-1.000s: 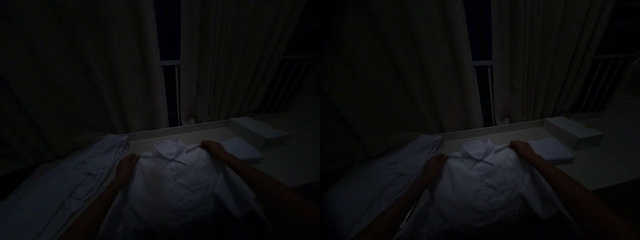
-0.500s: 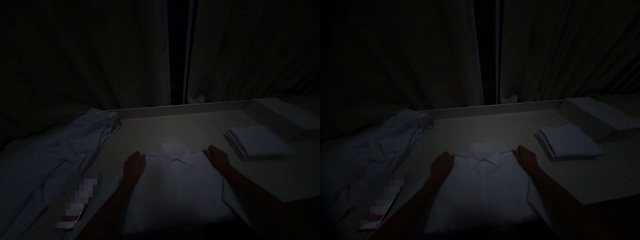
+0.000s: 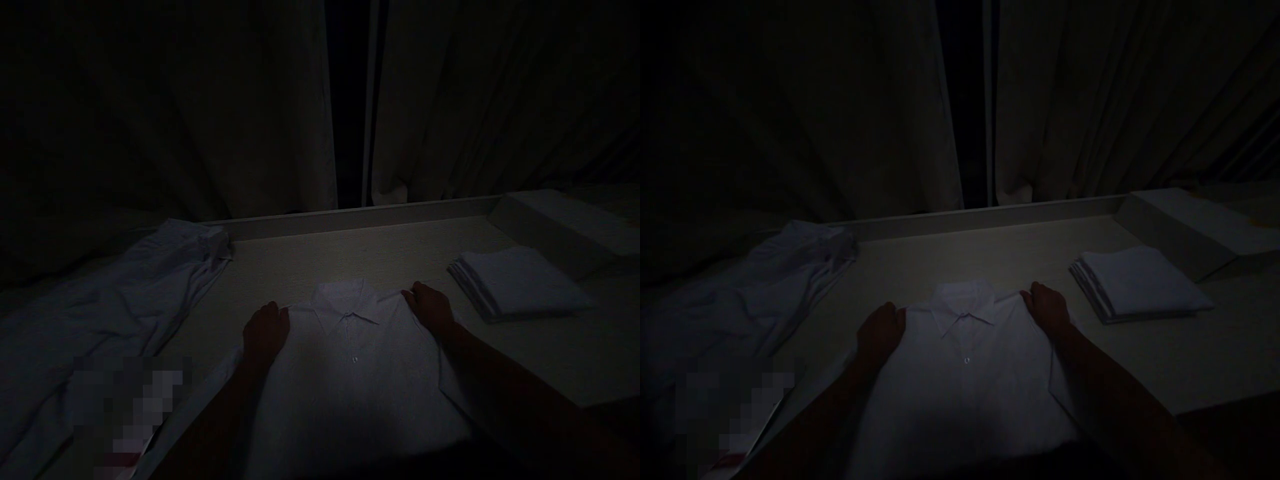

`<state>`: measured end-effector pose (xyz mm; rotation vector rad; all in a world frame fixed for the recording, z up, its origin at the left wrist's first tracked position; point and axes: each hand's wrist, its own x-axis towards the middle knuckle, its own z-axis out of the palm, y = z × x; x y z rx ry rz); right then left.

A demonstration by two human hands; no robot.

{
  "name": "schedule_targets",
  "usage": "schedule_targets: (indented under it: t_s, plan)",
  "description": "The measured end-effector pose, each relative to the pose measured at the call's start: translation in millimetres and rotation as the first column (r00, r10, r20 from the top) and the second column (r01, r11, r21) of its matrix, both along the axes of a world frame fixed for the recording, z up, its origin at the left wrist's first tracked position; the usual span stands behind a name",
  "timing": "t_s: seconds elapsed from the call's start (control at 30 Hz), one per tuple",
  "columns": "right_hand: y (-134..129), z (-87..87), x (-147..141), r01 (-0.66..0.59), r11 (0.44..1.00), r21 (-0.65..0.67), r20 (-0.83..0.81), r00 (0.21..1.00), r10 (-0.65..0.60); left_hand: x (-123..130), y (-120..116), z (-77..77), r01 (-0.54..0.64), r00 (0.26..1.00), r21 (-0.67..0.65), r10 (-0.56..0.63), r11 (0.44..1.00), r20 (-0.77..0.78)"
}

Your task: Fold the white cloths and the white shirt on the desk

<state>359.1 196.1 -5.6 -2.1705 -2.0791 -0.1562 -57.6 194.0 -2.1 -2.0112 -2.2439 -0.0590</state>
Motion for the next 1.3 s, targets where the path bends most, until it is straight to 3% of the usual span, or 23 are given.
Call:
schedule_targets:
  t_s: [0.23, 0.53, 1.3]
  plan:
    - [0.7, 1.8, -2.8, -0.001, 0.999, -0.044, 0.026, 1.0, 0.003, -0.6, 0.0, -0.6, -0.012, 1.0, 0.009, 0.012, 1.0, 0.001]
    - [1.9, 3.9, -4.4, 0.021, 0.996, -0.083, 0.04, 0.999, -0.018, 2.9, -2.9, 9.4, -0.025, 0.999, -0.031, 0.026, 0.999, 0.034]
    - [-1.0, 5.1, -2.6, -0.006, 0.998, -0.061, -0.014, 1.0, 0.005, 0.4, -4.9, 5.0, -0.029, 0.996, -0.009, 0.03, 1.0, 0.089]
